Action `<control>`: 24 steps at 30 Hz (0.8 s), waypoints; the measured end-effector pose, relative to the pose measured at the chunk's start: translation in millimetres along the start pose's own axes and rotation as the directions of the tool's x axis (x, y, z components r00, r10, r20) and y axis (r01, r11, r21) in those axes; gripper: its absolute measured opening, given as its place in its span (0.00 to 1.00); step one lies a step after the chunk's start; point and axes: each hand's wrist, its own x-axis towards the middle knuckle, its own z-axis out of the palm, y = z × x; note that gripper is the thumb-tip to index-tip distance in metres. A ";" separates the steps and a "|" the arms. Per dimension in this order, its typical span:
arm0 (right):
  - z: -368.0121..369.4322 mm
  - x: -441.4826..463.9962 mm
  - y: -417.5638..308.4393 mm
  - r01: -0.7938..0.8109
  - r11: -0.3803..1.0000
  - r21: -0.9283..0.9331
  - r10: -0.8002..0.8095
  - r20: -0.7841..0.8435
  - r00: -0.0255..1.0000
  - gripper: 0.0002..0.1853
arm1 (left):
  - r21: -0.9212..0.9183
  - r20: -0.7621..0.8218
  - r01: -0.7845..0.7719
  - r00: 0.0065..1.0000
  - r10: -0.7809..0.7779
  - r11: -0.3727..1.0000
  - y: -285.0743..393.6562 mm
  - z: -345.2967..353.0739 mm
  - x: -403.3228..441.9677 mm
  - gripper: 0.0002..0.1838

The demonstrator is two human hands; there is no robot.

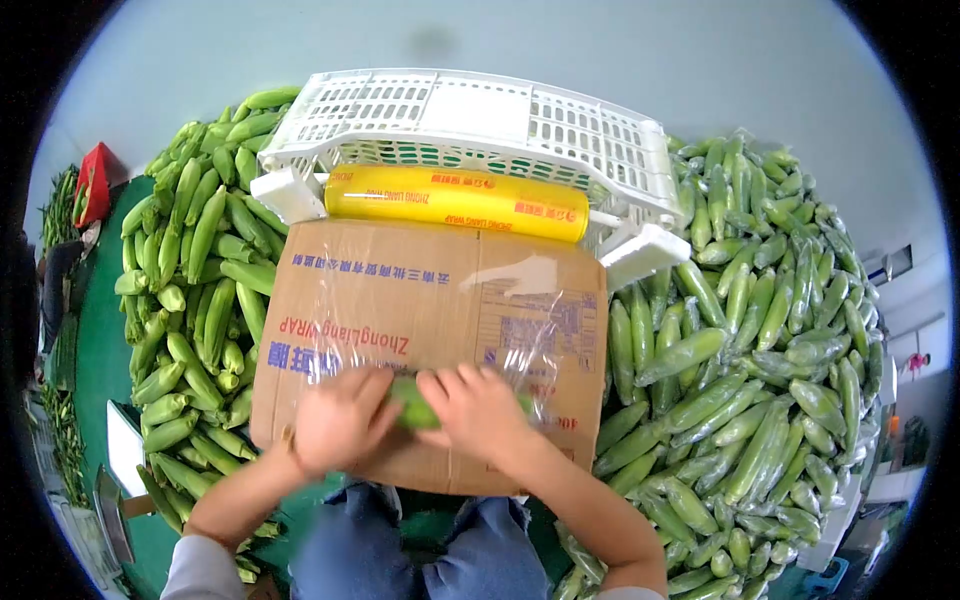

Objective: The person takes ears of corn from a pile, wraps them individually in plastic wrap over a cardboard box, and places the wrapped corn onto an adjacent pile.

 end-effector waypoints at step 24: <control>-58.3 -74.9 -28.4 -0.292 0.790 0.539 0.074 0.389 0.918 0.37 | -0.164 -0.069 -0.178 0.983 0.169 0.970 -80.3 11.2 123.4 0.37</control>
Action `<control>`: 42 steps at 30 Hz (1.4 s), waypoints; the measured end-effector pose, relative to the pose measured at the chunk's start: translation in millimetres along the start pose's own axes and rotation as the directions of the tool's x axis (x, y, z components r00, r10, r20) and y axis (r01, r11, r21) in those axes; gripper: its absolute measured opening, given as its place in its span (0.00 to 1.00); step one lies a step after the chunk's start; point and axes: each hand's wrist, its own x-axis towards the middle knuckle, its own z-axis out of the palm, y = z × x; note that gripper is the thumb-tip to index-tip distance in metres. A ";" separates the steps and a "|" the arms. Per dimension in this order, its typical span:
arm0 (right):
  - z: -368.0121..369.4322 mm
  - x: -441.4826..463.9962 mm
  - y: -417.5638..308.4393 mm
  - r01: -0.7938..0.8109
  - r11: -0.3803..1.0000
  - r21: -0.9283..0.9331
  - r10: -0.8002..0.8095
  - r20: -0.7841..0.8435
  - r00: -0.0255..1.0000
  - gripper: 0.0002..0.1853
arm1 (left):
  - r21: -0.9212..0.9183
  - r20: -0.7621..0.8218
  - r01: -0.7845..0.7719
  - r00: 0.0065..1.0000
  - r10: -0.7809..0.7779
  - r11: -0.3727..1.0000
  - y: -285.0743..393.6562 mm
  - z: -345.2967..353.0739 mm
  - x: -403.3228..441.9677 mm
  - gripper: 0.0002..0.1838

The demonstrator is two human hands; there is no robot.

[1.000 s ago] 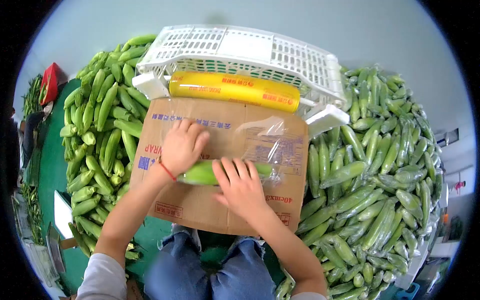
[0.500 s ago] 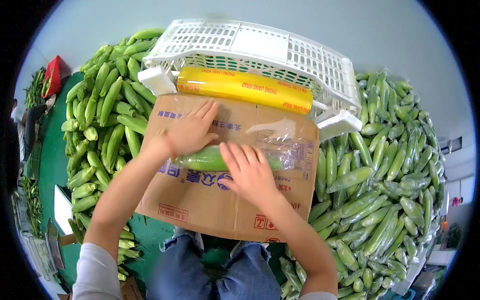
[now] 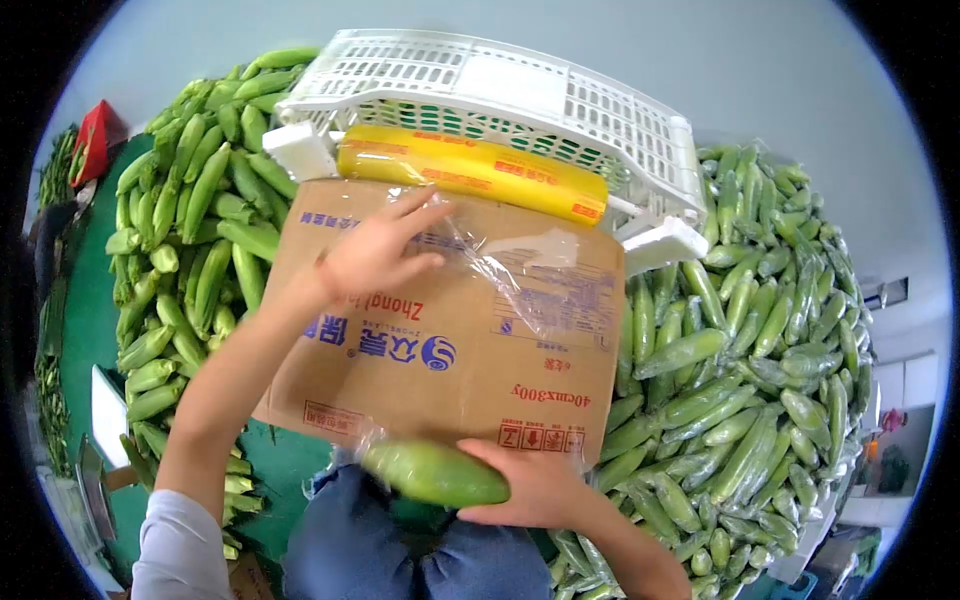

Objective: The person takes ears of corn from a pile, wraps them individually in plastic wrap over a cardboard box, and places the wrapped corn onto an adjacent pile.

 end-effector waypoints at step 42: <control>33.6 9.3 21.7 0.699 0.151 0.699 0.685 -0.583 0.436 0.38 | -0.136 0.237 -0.211 0.942 0.239 0.968 198.4 39.6 -44.9 0.40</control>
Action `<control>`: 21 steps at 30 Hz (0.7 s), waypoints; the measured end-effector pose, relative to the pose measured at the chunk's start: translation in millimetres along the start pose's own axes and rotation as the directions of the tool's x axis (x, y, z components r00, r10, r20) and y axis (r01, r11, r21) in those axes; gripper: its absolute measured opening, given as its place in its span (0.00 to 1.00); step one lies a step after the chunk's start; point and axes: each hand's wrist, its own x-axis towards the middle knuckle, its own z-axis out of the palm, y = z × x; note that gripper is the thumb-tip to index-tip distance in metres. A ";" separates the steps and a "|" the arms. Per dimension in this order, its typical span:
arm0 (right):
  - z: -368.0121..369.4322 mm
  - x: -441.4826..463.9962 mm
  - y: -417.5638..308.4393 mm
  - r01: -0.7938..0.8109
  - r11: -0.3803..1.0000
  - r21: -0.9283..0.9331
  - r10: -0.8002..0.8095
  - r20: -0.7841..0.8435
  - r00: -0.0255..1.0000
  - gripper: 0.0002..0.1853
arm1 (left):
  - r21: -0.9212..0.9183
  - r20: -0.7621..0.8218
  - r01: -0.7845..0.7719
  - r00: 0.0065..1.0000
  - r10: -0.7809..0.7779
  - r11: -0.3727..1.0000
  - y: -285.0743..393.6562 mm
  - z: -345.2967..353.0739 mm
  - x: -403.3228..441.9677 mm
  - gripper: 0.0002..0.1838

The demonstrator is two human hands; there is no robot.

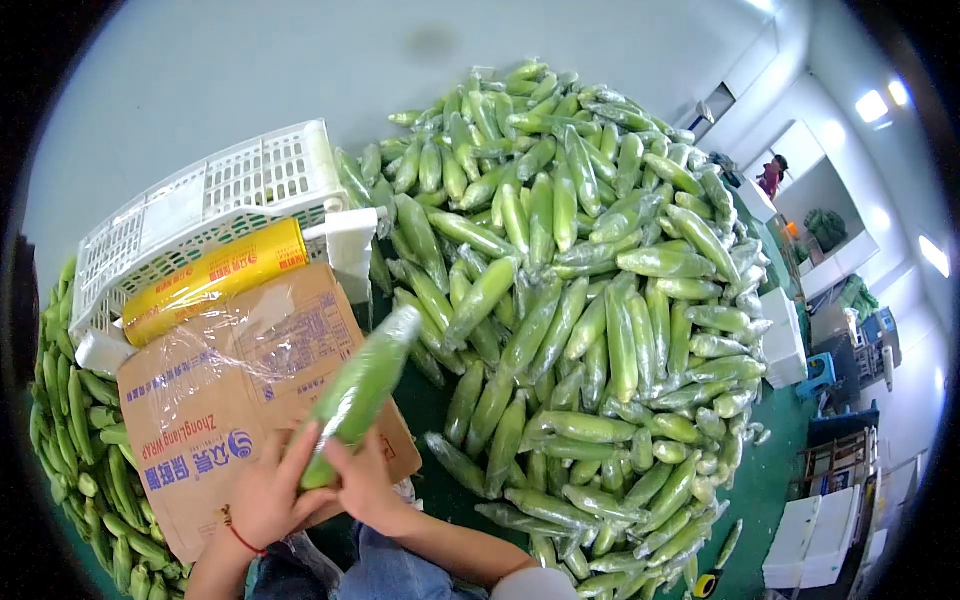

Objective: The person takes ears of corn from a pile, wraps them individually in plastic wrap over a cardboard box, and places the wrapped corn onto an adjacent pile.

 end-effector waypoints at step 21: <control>-16.0 118.7 -7.0 0.700 -0.306 -0.646 -0.002 0.735 0.678 0.18 | 0.241 -0.522 0.535 0.775 -0.356 0.810 -169.4 -44.7 -99.2 0.25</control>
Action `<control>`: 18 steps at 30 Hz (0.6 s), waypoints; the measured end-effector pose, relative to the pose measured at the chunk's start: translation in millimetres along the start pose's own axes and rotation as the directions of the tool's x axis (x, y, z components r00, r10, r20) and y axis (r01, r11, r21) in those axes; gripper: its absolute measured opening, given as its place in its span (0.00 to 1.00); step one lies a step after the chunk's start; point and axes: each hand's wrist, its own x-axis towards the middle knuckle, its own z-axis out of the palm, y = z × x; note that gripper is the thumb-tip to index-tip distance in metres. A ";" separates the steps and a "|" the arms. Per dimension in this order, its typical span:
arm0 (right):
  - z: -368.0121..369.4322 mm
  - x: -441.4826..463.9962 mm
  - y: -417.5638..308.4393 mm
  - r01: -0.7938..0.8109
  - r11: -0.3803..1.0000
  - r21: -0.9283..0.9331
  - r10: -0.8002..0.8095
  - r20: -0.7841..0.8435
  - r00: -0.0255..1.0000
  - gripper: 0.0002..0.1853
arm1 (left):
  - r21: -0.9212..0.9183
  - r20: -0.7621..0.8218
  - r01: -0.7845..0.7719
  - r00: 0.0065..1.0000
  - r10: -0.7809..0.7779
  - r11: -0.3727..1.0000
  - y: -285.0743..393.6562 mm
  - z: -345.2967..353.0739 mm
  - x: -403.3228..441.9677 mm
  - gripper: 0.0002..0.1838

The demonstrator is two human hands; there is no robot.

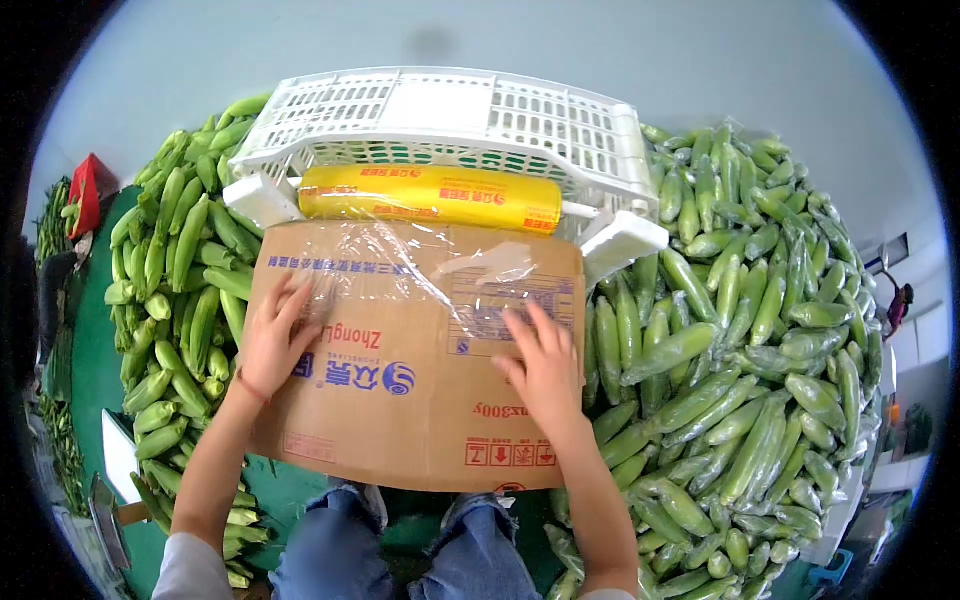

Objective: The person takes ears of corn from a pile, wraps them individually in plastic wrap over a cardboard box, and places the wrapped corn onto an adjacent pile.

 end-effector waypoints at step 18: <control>-12.2 -1.5 -16.5 -0.354 0.706 0.613 0.364 0.114 0.924 0.04 | -0.042 0.070 -0.076 0.994 0.079 0.996 -16.5 -11.2 -4.6 0.22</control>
